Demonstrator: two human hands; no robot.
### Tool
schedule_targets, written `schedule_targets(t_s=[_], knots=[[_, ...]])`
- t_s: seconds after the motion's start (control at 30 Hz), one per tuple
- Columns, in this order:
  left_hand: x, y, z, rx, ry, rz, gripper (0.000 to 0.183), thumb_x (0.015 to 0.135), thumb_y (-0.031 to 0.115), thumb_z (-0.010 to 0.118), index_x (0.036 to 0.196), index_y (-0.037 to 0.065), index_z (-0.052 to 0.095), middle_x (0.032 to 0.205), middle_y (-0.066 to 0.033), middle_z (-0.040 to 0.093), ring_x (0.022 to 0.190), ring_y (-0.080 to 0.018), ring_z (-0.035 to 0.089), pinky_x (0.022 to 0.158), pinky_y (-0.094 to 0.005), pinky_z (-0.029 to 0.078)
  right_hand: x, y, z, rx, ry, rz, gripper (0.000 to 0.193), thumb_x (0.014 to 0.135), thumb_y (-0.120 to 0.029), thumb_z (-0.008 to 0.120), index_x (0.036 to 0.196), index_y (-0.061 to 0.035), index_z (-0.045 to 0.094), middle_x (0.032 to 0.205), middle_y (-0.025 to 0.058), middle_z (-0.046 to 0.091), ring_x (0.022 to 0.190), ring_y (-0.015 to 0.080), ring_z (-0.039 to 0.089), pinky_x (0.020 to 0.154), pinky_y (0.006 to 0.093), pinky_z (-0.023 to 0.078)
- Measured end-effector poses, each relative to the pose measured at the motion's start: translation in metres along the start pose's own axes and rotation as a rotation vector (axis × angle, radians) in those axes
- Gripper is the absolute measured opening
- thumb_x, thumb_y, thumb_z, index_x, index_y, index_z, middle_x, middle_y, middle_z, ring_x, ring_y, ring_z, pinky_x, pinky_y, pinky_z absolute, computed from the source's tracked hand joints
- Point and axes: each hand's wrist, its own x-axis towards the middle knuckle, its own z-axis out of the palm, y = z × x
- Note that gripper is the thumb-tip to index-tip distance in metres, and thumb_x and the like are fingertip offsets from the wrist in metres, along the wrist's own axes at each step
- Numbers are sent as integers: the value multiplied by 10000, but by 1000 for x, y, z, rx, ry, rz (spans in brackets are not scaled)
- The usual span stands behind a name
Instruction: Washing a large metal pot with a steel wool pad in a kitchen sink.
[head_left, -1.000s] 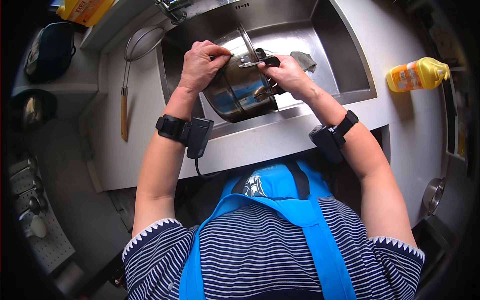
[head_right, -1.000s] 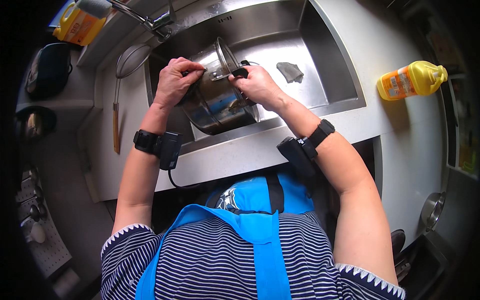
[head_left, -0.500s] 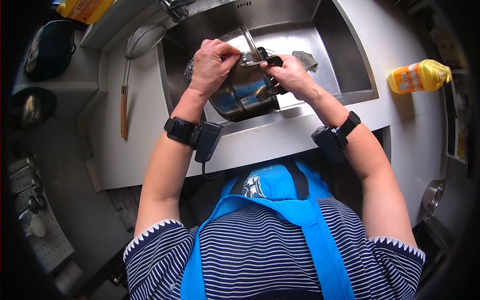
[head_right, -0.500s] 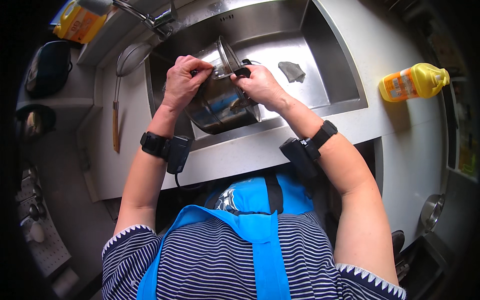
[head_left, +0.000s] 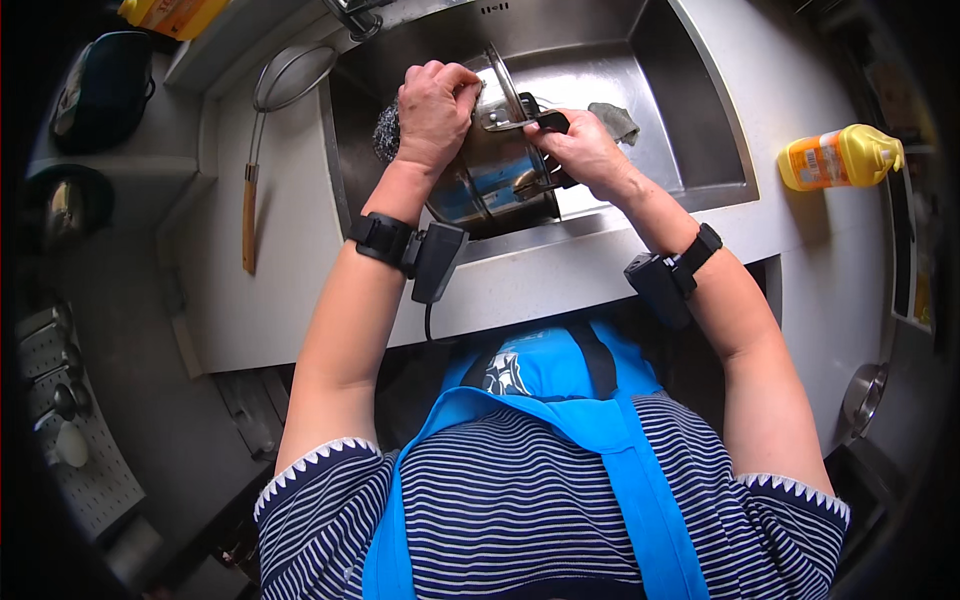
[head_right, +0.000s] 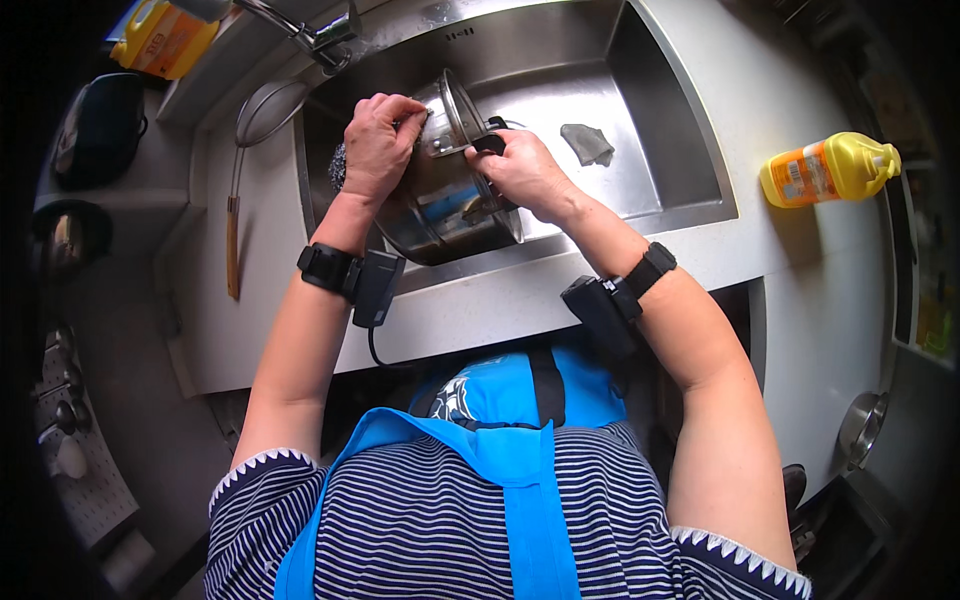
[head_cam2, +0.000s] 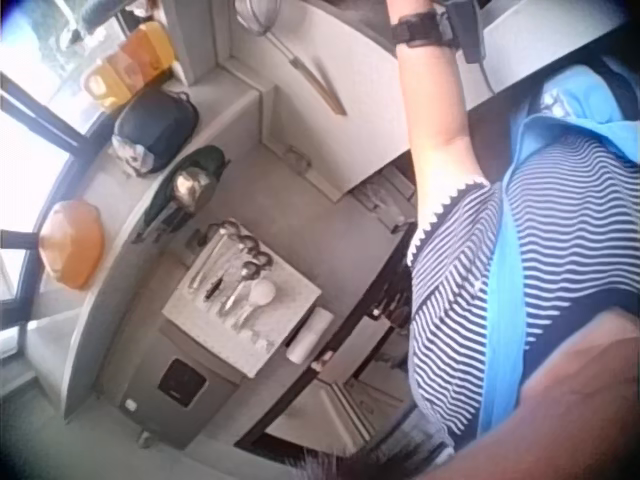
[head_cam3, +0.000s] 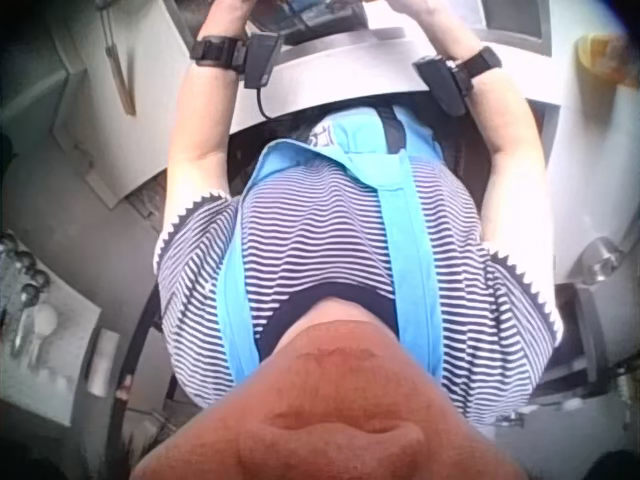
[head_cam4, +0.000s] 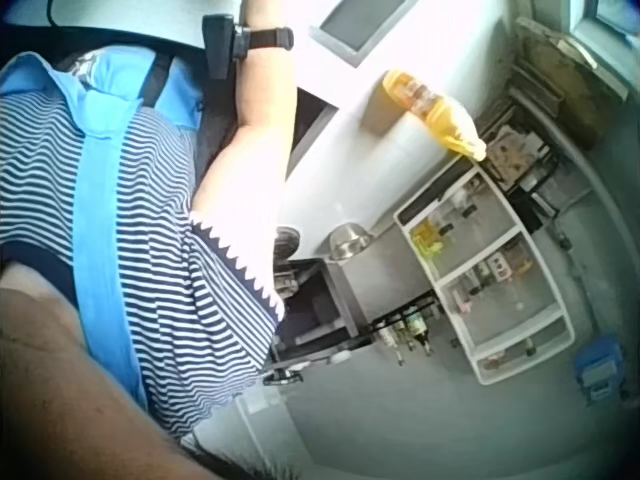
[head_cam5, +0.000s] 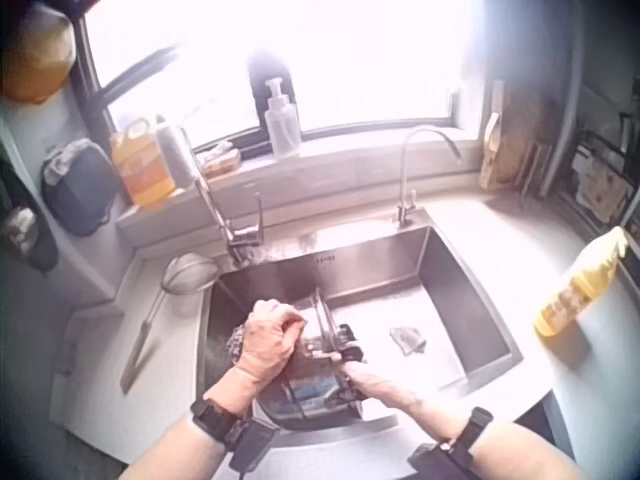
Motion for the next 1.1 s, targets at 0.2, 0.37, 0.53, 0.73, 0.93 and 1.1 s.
schedule_targets(t_s=[0.2, 0.37, 0.53, 0.73, 0.93, 1.1], knots=[[-1, 3, -4, -104, -35, -70, 115, 789, 175, 680, 864, 88, 680, 835, -53, 634, 831, -214, 579, 745, -313, 474, -6, -3, -2, -26, 17, -15, 189, 892, -215, 582, 913, -28, 595, 660, -7, 539, 559, 80, 489, 494, 256, 429], [-19, 13, -24, -228, -115, -55, 153, 774, 151, 708, 911, 86, 695, 877, -45, 632, 883, -187, 569, 789, -284, 463, -3, 1, -4, 7, -10, 8, 180, 890, -213, 583, 904, -35, 599, 665, -8, 548, 566, 83, 497, 497, 254, 429], [-27, 13, -31, -225, -176, -33, 124, 761, 145, 717, 871, 92, 702, 862, -36, 619, 888, -180, 550, 792, -281, 452, -2, 3, 0, 9, 10, -28, 185, 885, -215, 591, 888, -30, 600, 668, -1, 556, 568, 84, 504, 502, 257, 432], [-16, 10, -27, -200, -216, -148, 108, 746, 165, 716, 821, 89, 703, 782, -22, 600, 843, -176, 537, 755, -284, 445, -1, 1, 1, -23, 18, -15, 191, 886, -215, 591, 888, -25, 610, 668, 1, 559, 572, 80, 498, 515, 256, 431], [-13, 3, -19, -96, -161, -194, 138, 749, 193, 698, 835, 85, 705, 783, -40, 612, 815, -183, 560, 743, -293, 460, 1, 5, -1, -25, 21, -38, 205, 888, -225, 595, 894, -21, 615, 663, -6, 549, 572, 75, 482, 521, 260, 425], [1, -21, -21, -177, -144, -419, 187, 768, 229, 685, 884, 83, 702, 840, -80, 649, 784, -216, 619, 736, -317, 489, 0, 4, 4, -6, 9, -42, 205, 884, -225, 597, 880, -21, 624, 656, -12, 541, 578, 72, 477, 523, 257, 417]])
